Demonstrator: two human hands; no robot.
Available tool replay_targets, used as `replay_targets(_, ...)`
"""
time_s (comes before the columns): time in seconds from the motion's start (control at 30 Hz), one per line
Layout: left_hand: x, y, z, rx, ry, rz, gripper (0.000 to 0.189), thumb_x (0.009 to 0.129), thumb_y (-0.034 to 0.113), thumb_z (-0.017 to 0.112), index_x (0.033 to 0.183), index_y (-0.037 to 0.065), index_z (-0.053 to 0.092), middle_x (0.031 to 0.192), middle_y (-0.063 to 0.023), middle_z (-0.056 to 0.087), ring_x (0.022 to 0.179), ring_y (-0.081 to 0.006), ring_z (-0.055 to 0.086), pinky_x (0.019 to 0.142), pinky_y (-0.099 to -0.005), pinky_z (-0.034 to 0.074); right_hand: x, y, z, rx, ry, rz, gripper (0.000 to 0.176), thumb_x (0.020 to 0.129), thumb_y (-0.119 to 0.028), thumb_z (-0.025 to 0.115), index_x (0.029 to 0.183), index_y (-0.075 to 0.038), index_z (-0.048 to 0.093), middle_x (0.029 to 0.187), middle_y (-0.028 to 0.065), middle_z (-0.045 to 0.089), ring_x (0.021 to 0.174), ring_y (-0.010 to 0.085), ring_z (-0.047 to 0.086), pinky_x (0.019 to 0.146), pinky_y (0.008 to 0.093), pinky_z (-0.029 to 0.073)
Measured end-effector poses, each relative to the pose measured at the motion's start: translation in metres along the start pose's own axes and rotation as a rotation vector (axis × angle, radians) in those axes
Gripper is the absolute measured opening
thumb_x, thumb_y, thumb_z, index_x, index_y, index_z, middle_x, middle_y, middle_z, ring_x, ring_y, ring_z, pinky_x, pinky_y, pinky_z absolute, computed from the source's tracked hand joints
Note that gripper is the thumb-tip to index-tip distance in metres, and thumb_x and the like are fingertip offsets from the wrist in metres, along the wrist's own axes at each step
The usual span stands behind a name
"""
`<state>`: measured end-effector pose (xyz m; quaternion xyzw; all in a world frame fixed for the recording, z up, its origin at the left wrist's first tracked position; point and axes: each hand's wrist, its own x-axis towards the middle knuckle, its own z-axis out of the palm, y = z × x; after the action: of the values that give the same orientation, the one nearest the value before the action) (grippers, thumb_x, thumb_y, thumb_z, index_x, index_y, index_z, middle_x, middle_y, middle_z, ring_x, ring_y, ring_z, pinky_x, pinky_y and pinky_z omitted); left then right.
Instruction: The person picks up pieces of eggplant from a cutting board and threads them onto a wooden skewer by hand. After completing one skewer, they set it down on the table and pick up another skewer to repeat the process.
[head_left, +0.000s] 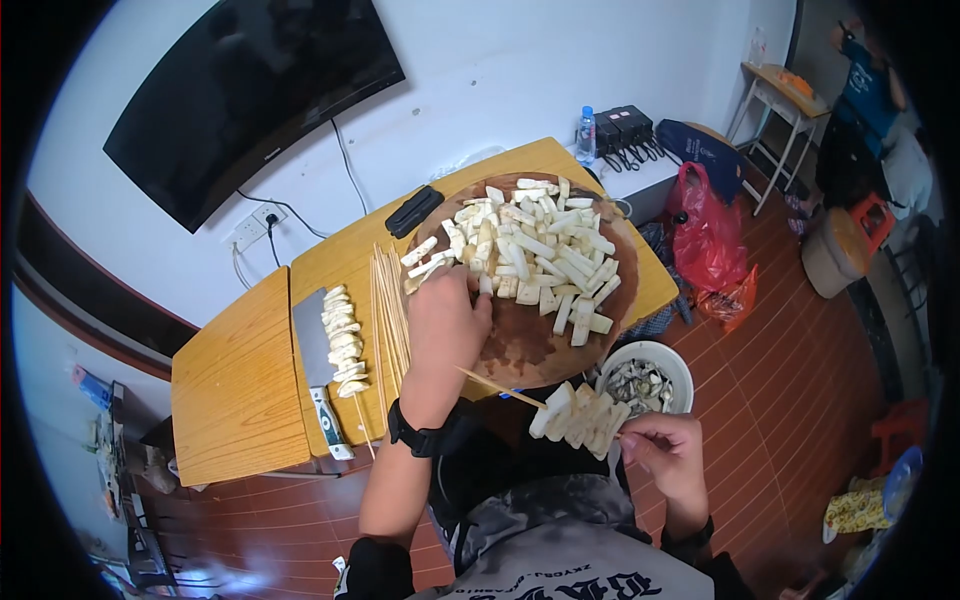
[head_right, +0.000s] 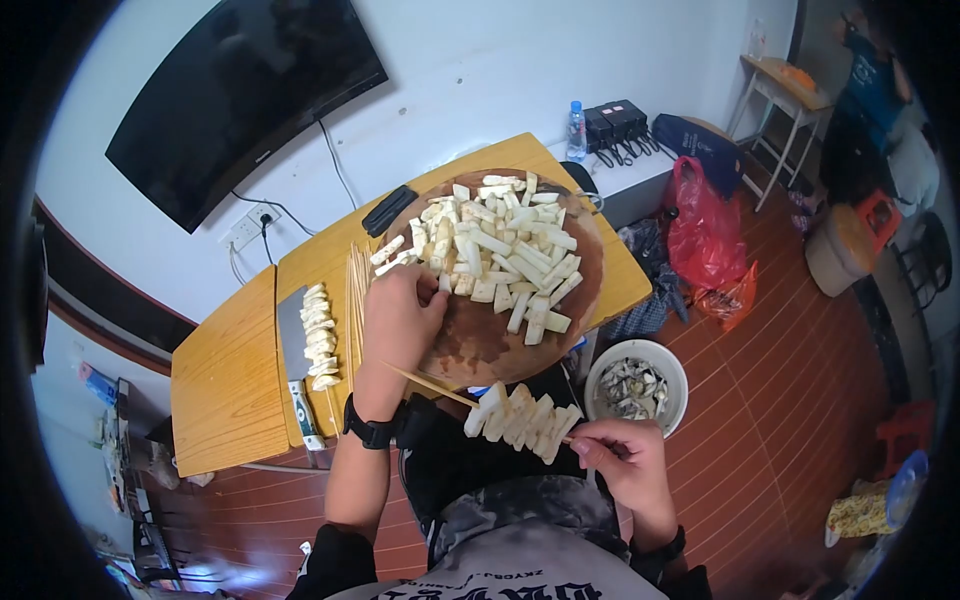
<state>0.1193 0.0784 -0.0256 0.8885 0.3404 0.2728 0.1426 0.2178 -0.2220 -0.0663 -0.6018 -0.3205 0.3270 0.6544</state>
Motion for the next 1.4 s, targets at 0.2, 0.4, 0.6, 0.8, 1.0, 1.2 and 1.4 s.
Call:
replay_targets(0.2,0.005,0.008,0.003,0.077,0.028,-0.01,0.02,0.076,0.017,0.077,0.078,-0.001,0.069,0.075,-0.0163,0.068,0.069,-0.0341,0.067,0.067,-0.0421,0.054,-0.001,0.0,0.005,0.041,0.012,0.001,0.008,0.089,0.006,0.067,0.093,0.006,0.074,0.075,0.0068,0.07,0.062,0.0088,0.061,0.055,0.0223,0.045)
replay_targets(0.4,0.005,0.007,0.003,0.141,0.026,-0.05,0.017,0.072,0.013,0.074,0.076,-0.002,0.068,0.073,-0.0189,0.067,0.071,-0.0378,0.067,0.068,-0.0448,0.054,-0.004,-0.003,0.0,0.004,0.015,0.005,0.007,0.089,0.006,0.067,0.092,0.006,0.074,0.076,0.0067,0.071,0.063,0.009,0.062,0.056,0.0222,0.045)
replay_targets(0.6,-0.009,0.012,-0.032,0.03,-0.109,-0.162,0.02,0.073,0.012,0.074,0.082,-0.004,0.066,0.084,-0.0237,0.065,0.08,-0.0431,0.064,0.075,-0.049,0.052,-0.006,0.0,-0.003,0.022,0.047,0.003,0.006,0.09,0.005,0.067,0.092,0.006,0.073,0.076,0.0069,0.07,0.063,0.0087,0.061,0.056,0.0224,0.045)
replay_targets(0.8,-0.01,0.005,-0.028,0.008,-0.118,-0.042,0.018,0.074,0.008,0.074,0.086,-0.002,0.065,0.086,-0.0223,0.065,0.08,-0.0398,0.065,0.075,-0.0451,0.053,-0.001,-0.003,0.005,0.023,0.025,-0.001,0.007,0.09,0.005,0.067,0.092,0.006,0.073,0.074,0.0061,0.07,0.062,0.0085,0.061,0.056,0.022,0.044)
replay_targets(1.0,-0.027,-0.008,-0.044,-0.659,-0.143,-0.262,0.025,0.082,0.003,0.069,0.106,-0.004,0.069,0.09,-0.0076,0.068,0.076,-0.0176,0.065,0.071,-0.032,0.054,-0.003,0.001,0.0,0.004,0.059,-0.005,0.006,0.09,0.005,0.067,0.091,0.006,0.073,0.072,0.0048,0.068,0.061,0.008,0.06,0.055,0.0219,0.043)
replay_targets(1.2,-0.076,-0.011,-0.067,-1.556,-0.187,-0.431,0.037,0.083,-0.002,0.055,0.117,-0.011,0.064,0.098,-0.0161,0.068,0.081,-0.0199,0.064,0.072,-0.0325,0.052,-0.003,0.003,0.0,-0.026,0.03,0.016,0.005,0.089,0.004,0.068,0.09,0.005,0.073,0.072,0.005,0.069,0.06,0.0078,0.061,0.054,0.0221,0.043)
replay_targets(1.4,-0.102,-0.024,-0.078,-1.633,-0.168,-0.419,0.041,0.081,0.0,0.059,0.119,-0.014,0.064,0.097,-0.0185,0.069,0.082,-0.023,0.066,0.073,-0.0313,0.052,0.003,-0.001,0.007,-0.127,-0.074,-0.036,0.006,0.089,0.003,0.069,0.092,0.002,0.075,0.074,0.0058,0.07,0.059,0.0092,0.061,0.054,0.0225,0.044)
